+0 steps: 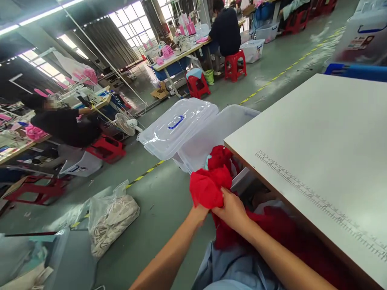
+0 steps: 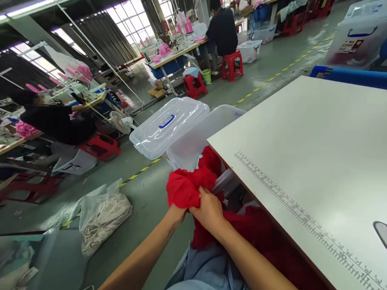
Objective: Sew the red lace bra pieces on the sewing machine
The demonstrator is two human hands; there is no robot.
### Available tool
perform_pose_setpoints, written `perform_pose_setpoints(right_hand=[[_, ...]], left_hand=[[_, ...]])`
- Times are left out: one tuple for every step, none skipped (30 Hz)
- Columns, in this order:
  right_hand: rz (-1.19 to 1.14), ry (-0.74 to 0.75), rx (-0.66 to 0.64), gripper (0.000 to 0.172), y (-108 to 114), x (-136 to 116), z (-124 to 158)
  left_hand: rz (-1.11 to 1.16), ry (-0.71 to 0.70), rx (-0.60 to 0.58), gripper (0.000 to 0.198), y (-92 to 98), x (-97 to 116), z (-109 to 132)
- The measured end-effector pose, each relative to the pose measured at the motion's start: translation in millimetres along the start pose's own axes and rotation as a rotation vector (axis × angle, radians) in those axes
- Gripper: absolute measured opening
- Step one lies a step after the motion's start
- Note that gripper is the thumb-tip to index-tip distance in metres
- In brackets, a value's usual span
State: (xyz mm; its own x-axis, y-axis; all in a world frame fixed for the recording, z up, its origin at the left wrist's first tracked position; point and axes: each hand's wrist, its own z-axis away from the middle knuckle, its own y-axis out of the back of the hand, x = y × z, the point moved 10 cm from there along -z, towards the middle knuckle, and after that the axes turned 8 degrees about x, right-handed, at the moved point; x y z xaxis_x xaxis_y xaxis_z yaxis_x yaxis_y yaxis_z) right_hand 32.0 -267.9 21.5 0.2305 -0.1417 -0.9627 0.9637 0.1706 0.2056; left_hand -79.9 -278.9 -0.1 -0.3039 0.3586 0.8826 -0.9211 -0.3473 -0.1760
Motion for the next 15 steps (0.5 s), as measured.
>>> perform_pose_setpoints(right_hand=[[0.035,0.024,-0.018,0.037,0,-7,2],[0.055,0.049,-0.04,0.042,2,-14,5],[0.066,0.079,-0.051,0.047,6,-21,7],[0.076,0.105,-0.042,0.054,14,-26,10],[0.092,0.124,-0.016,0.059,25,-28,13],[0.132,0.141,0.05,0.061,40,-29,15],[0.195,0.122,0.108,0.062,55,-25,19],[0.274,0.072,0.123,0.066,66,-17,23],[0.358,0.019,0.095,0.068,72,-8,27],[0.426,-0.031,-0.006,0.061,71,2,34],[0.458,-0.074,-0.16,0.048,65,12,42],[0.445,-0.104,-0.309,0.035,58,17,53],[0.388,-0.117,-0.43,0.027,53,18,63],[0.318,-0.113,-0.491,0.026,53,14,71],[0.258,-0.083,-0.484,0.027,58,6,74]], left_hand=[[0.051,-0.003,0.053,0.049,6.7,-2,-3],[0.097,-0.003,0.101,0.049,14.8,-2,-7],[0.141,0.005,0.14,0.049,23.7,0,-11],[0.182,0.012,0.178,0.048,33.8,4,-16],[0.22,0.017,0.219,0.047,45.2,10,-20],[0.258,0.018,0.259,0.044,57.2,17,-24],[0.295,0.013,0.298,0.042,69.0,26,-28],[0.331,0.004,0.332,0.039,80.0,34,-31],[0.365,-0.007,0.362,0.038,89.6,42,-33],[0.397,-0.019,0.388,0.039,97.7,48,-35],[0.427,-0.028,0.411,0.04,104.0,52,-37],[0.454,-0.035,0.429,0.041,108.7,55,-38],[0.478,-0.038,0.443,0.042,111.8,56,-39],[0.499,-0.038,0.453,0.043,113.5,57,-40],[0.518,-0.036,0.458,0.044,114.1,56,-41]])
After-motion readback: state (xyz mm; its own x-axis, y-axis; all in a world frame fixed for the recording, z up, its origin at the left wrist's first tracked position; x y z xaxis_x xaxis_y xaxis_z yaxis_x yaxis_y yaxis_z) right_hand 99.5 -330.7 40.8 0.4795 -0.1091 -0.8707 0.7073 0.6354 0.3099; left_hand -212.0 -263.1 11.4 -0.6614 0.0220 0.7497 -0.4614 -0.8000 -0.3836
